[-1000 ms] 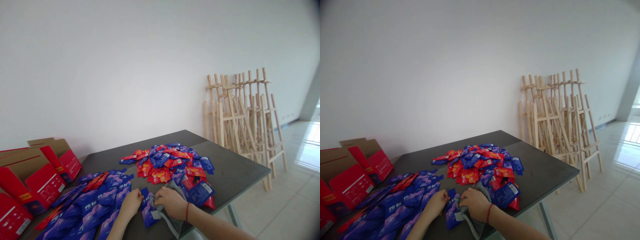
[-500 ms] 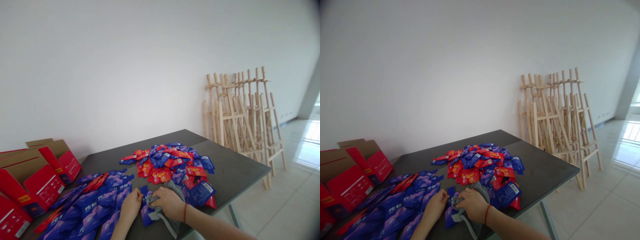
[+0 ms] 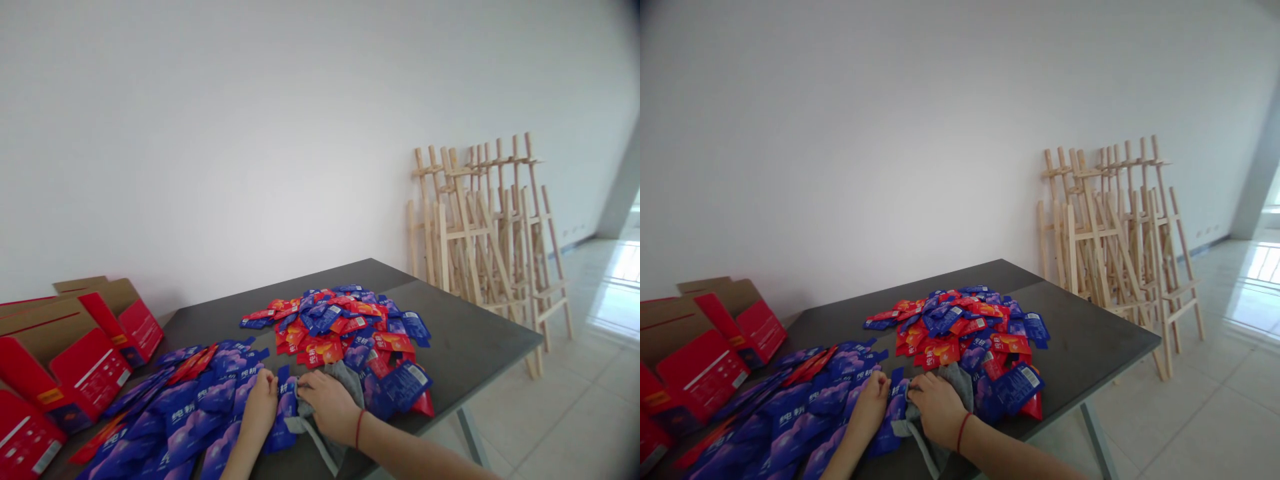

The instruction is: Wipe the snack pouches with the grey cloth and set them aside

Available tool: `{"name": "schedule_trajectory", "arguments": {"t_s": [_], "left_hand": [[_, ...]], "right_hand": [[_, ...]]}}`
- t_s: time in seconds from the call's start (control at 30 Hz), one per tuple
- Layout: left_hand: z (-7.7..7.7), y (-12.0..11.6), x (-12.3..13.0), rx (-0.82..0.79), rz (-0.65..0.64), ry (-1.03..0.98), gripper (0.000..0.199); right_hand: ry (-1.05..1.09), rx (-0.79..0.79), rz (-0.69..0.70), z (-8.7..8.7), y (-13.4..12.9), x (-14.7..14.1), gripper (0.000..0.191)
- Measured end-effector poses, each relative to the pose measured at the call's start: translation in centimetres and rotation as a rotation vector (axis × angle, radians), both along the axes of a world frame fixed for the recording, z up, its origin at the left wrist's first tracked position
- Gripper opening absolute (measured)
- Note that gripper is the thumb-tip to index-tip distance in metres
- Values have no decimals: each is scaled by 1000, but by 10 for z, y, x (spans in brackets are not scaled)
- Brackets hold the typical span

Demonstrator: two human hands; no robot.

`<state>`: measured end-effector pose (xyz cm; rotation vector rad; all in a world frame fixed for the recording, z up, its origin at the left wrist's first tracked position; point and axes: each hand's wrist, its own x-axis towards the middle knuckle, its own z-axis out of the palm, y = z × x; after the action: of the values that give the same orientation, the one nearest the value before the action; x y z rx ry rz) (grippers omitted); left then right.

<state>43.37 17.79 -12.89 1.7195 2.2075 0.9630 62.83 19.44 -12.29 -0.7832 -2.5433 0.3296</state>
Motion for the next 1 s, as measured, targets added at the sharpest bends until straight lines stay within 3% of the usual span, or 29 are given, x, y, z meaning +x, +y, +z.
{"name": "schedule_trajectory", "arguments": {"t_s": [0.17, 0.2, 0.33, 0.4, 0.6, 0.77, 0.87, 1.0], "left_hand": [[-1, -3, -1, -18, -5, 2, 9], [-1, -3, -2, -19, -8, 0, 8], [-1, -1, -7, -17, -24, -39, 9], [-1, 2, -10, -20, -19, -82, 8], [-2, 2, -7, -128, -93, -247, 28], [3, -5, 2, -196, -177, -244, 32], [12, -7, -3, -122, -117, -159, 27], [20, -7, -10, -63, 30, -44, 37]], "right_hand": [[63, -37, -149, 3, -2, 2, 44], [71, -28, -109, 5, -3, 3, 46], [-15, 83, 267, 5, -10, 1, 62], [-63, 104, 304, 3, -13, -2, 63], [-95, -19, -31, -4, -6, -17, 45], [-20, -103, -181, -3, 9, -29, 39], [45, -155, -227, -3, 20, -27, 46], [97, -170, -230, -3, 23, -16, 56]]}}
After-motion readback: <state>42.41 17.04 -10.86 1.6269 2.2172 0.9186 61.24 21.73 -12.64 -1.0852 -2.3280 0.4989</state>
